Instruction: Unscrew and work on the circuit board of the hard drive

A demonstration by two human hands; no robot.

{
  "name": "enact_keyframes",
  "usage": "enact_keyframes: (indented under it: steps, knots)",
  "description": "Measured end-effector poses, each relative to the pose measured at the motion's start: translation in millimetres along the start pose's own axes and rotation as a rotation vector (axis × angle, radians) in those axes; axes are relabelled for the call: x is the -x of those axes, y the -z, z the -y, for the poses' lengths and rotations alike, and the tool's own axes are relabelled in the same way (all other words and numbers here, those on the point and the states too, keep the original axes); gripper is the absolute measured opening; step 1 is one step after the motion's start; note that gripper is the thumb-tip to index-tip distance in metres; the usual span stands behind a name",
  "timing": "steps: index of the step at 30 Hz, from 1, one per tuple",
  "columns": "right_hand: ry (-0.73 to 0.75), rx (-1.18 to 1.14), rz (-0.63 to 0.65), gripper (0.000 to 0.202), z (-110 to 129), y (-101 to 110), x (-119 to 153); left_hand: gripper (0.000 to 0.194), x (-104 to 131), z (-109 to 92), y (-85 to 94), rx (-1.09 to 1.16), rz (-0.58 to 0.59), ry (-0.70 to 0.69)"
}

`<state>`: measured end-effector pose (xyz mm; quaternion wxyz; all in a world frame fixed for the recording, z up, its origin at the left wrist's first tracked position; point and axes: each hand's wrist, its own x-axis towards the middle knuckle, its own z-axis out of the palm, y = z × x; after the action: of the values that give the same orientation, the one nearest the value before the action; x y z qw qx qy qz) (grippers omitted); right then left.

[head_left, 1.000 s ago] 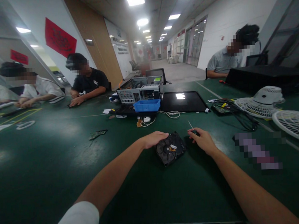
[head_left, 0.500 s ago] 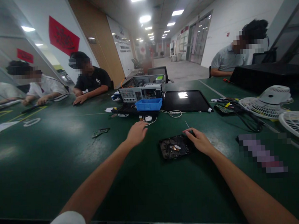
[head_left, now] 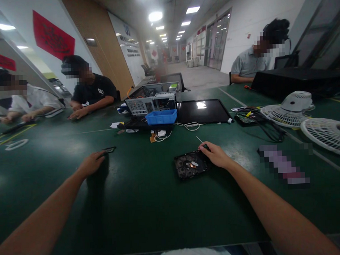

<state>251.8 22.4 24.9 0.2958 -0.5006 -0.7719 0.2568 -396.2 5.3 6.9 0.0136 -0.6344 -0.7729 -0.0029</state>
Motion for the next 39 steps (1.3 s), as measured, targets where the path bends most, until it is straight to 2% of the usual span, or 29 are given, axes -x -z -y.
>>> enact_keyframes:
  steps: [9,12,15,18,24,29,32,36,39]
  knots:
    - [-0.034,-0.032,-0.081,0.028,0.6,-3.4,7.0,0.058,-13.6,42.1,-18.1,0.102,0.003,-0.18]
    - [-0.04,-0.032,-0.083,0.027,0.1,-3.5,6.9,0.059,-14.5,51.5,-23.6,0.083,-0.007,-0.187]
    - [-0.031,-0.03,-0.082,0.028,-0.4,-3.4,6.6,0.054,-11.4,50.1,-22.4,0.061,-0.03,-0.155]
    - [-0.036,-0.022,-0.084,0.028,-1.1,-3.7,6.1,0.048,-4.4,37.8,-14.8,0.029,-0.064,-0.146]
    - [-0.042,-0.026,-0.078,0.028,-2.0,-4.5,5.2,0.045,7.2,13.4,3.7,-0.026,-0.093,0.021]
    - [-0.065,-0.014,-0.074,0.03,1.6,-2.1,5.2,0.042,11.4,23.6,26.8,-0.105,-0.206,0.295]
    - [-0.066,-0.009,-0.063,0.032,2.7,-1.4,4.9,0.04,16.4,32.6,40.1,-0.139,-0.221,0.433]
    - [-0.065,-0.005,-0.073,0.032,0.6,-3.0,3.4,0.037,18.6,35.1,44.3,-0.146,-0.162,0.437]
    - [-0.071,0.004,-0.076,0.032,-1.2,-4.0,3.1,0.041,11.0,29.9,42.3,-0.141,-0.113,0.395]
